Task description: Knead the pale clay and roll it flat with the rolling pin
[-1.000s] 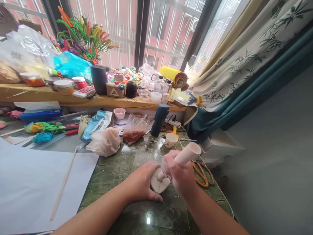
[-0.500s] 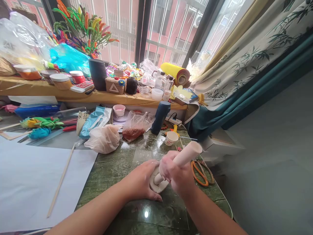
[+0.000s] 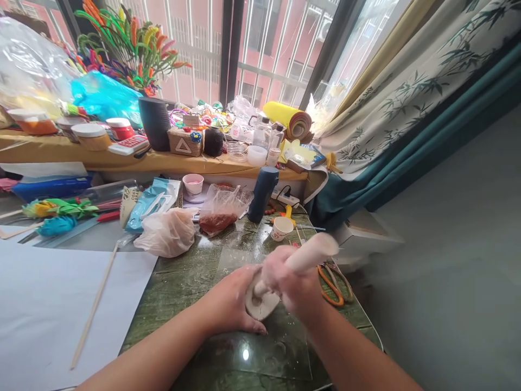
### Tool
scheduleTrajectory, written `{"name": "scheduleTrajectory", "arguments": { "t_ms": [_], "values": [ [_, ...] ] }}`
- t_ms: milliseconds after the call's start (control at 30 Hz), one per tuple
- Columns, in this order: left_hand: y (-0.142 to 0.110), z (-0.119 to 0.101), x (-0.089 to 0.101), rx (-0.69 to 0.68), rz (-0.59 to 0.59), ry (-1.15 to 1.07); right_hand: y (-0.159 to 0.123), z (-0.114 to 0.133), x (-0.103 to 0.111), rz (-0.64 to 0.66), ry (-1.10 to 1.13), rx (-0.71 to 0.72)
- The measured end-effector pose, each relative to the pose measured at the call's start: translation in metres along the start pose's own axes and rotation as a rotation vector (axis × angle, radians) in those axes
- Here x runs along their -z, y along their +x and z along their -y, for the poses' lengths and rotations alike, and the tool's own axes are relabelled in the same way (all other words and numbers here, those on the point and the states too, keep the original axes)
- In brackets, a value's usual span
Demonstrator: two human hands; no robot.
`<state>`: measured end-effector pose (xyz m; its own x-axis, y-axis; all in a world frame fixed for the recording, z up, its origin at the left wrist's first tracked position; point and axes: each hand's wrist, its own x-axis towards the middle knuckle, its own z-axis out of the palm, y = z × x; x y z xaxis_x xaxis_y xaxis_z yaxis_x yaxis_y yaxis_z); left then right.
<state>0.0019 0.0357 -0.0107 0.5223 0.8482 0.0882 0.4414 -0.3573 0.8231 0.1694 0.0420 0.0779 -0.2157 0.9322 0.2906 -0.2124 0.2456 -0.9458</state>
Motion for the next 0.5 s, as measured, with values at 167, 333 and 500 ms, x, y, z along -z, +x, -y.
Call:
{"name": "scheduleTrajectory", "arguments": {
  "t_ms": [167,333,500],
  "values": [
    [-0.002,0.007,-0.006,0.062,-0.020,-0.010,0.011,0.008,0.005,0.008,0.054,0.051],
    [-0.006,0.008,0.004,0.040,0.030,-0.050,0.007,-0.030,0.008,0.084,-0.017,-0.097],
    [-0.002,0.008,0.019,-0.010,0.066,0.092,-0.001,-0.024,0.001,0.050,-0.068,-0.032]
  ]
}}
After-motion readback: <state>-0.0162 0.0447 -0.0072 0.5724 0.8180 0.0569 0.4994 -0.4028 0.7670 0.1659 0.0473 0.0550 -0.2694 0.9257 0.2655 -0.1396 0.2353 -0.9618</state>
